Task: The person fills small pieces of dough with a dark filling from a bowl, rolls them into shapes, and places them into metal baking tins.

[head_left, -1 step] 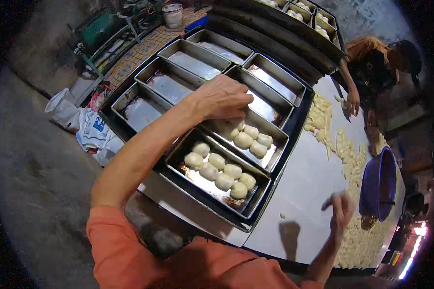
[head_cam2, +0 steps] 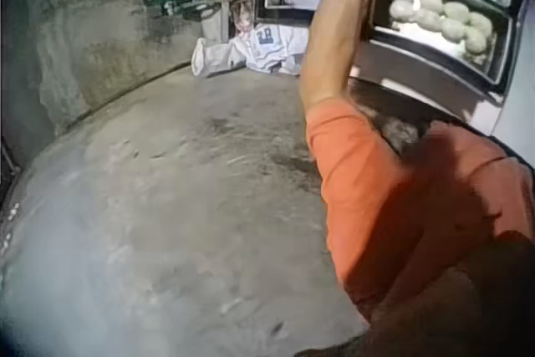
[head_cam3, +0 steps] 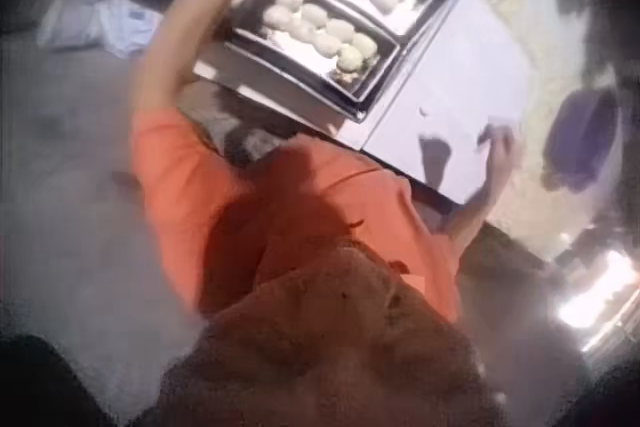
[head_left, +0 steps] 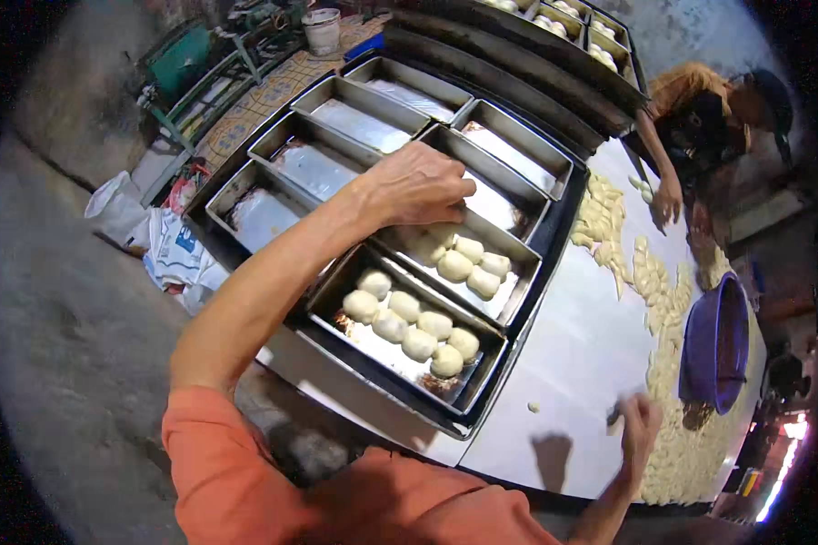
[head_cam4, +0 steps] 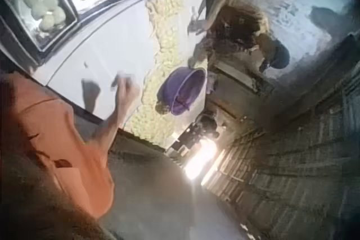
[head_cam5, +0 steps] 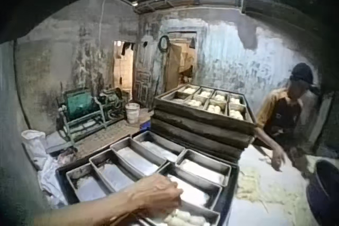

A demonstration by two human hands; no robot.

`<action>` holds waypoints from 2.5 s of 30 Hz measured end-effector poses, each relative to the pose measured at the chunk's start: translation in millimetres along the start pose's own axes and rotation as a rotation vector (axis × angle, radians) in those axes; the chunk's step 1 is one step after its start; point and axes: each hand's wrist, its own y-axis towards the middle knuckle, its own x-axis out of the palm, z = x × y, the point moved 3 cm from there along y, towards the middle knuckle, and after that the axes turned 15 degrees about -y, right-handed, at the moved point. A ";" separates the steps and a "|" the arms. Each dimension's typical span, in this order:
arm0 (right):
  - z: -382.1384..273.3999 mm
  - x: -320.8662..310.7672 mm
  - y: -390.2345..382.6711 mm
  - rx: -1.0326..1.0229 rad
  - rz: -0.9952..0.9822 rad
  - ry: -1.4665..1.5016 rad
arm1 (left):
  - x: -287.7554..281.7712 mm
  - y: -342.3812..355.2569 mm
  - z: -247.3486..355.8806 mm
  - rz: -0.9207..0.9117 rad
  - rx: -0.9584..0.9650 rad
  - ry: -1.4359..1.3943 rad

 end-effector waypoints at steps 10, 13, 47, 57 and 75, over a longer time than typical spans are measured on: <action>330.3 34.2 -295.8 0.779 -0.545 -0.528 | 22.5 9.7 -1.7 -0.056 0.188 0.102; 326.9 72.8 -317.6 0.876 -0.538 -0.371 | 18.1 7.9 3.4 -0.085 0.196 0.187; 78.5 34.7 -42.6 0.017 -0.476 -0.509 | 306.1 -539.5 219.2 0.390 -2.026 -0.374; 159.7 8.1 3.2 -0.143 0.018 -0.040 | 165.5 -340.1 265.2 0.603 -1.433 -0.251; 110.4 43.5 -25.4 -0.026 -0.944 1.015 | 247.6 -2.5 385.9 -0.008 -0.824 -0.230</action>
